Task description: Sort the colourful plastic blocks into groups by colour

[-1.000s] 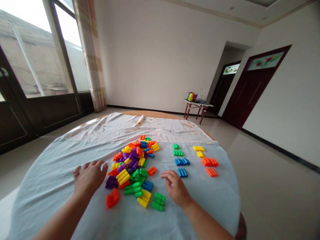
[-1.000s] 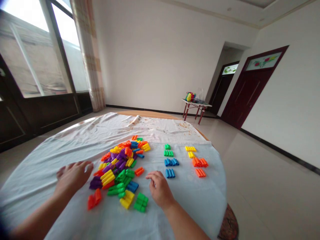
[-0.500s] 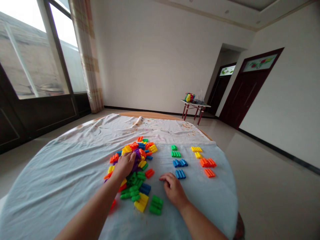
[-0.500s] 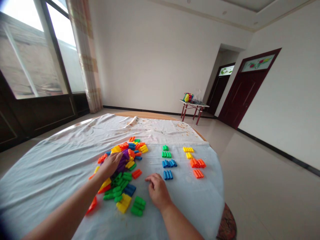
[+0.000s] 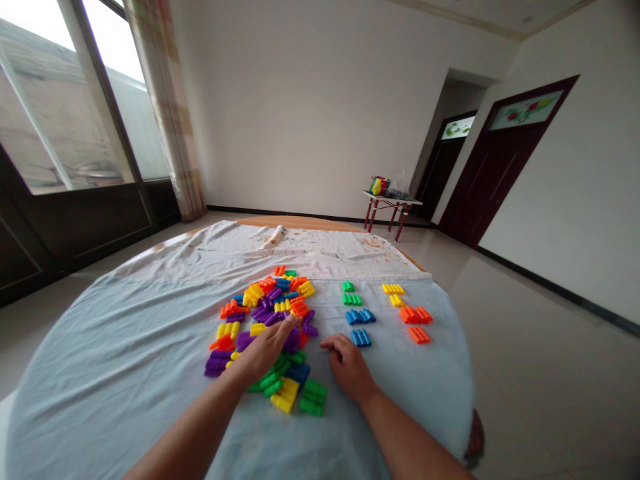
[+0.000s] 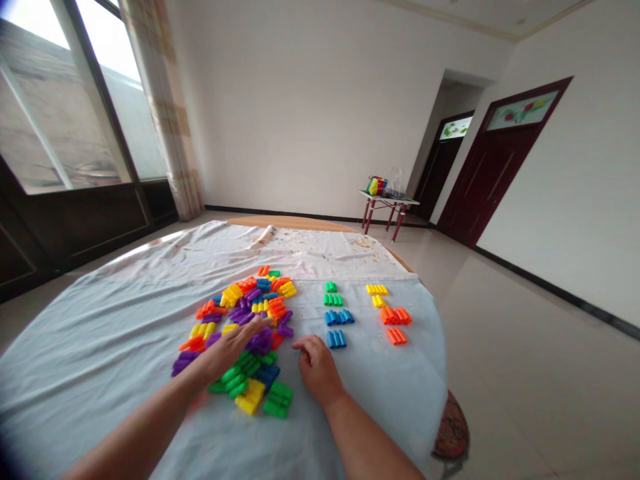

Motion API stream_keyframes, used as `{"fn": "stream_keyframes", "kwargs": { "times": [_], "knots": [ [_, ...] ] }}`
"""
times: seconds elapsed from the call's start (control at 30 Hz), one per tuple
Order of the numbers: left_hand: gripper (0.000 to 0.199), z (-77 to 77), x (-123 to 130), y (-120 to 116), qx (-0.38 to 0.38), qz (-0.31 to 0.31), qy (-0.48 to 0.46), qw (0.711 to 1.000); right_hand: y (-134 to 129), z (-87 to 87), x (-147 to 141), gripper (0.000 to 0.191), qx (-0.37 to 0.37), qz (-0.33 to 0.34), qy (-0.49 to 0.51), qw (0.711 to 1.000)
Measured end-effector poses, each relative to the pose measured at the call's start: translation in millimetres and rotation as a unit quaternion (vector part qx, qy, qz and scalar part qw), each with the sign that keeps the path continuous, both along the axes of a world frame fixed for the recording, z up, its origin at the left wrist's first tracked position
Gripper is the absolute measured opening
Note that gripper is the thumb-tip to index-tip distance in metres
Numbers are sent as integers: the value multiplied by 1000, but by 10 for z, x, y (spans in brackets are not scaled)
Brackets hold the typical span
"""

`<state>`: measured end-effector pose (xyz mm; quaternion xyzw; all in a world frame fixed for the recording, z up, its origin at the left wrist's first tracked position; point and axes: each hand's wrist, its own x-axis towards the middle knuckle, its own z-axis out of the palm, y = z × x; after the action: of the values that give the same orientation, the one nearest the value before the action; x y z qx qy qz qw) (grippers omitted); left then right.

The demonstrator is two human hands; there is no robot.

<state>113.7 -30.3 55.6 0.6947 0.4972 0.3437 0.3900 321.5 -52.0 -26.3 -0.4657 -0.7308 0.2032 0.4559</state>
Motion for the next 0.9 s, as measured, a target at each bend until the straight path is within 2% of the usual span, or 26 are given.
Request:
{"fn": "stream_keyframes", "kwargs": {
  "times": [0.1, 0.2, 0.3, 0.4, 0.53, 0.67, 0.8, 0.9],
  "knots": [
    [68, 44, -190, 55, -2, 33, -49, 998, -2, -28, -8, 40, 12, 2, 1, 1000],
    [66, 14, -511, 148, 52, 160, -64, 984, -23, -42, -11, 40, 30, 2, -4, 1000],
    [63, -122, -860, 209, 70, 256, -47, 963, -30, 7, -9, 39, 55, -2, -15, 998],
    [60, -315, -1115, 207, 65, 310, -38, 948, 24, 129, -28, 40, 69, 1, -48, 996],
    [58, -522, -1245, 138, 43, 340, -43, 938, 195, 290, -154, 44, 61, 37, -131, 989],
    [55, -613, -1251, 59, 33, 351, -40, 935, 319, 383, -339, 39, 27, 53, -207, 977],
    [52, -639, -1245, 20, 36, 345, -29, 937, 223, 498, -389, 25, 29, 30, -215, 976],
    [53, -634, -1239, 9, 32, 340, -20, 940, 39, 580, -294, 24, 41, -3, -203, 978]
  ]
}}
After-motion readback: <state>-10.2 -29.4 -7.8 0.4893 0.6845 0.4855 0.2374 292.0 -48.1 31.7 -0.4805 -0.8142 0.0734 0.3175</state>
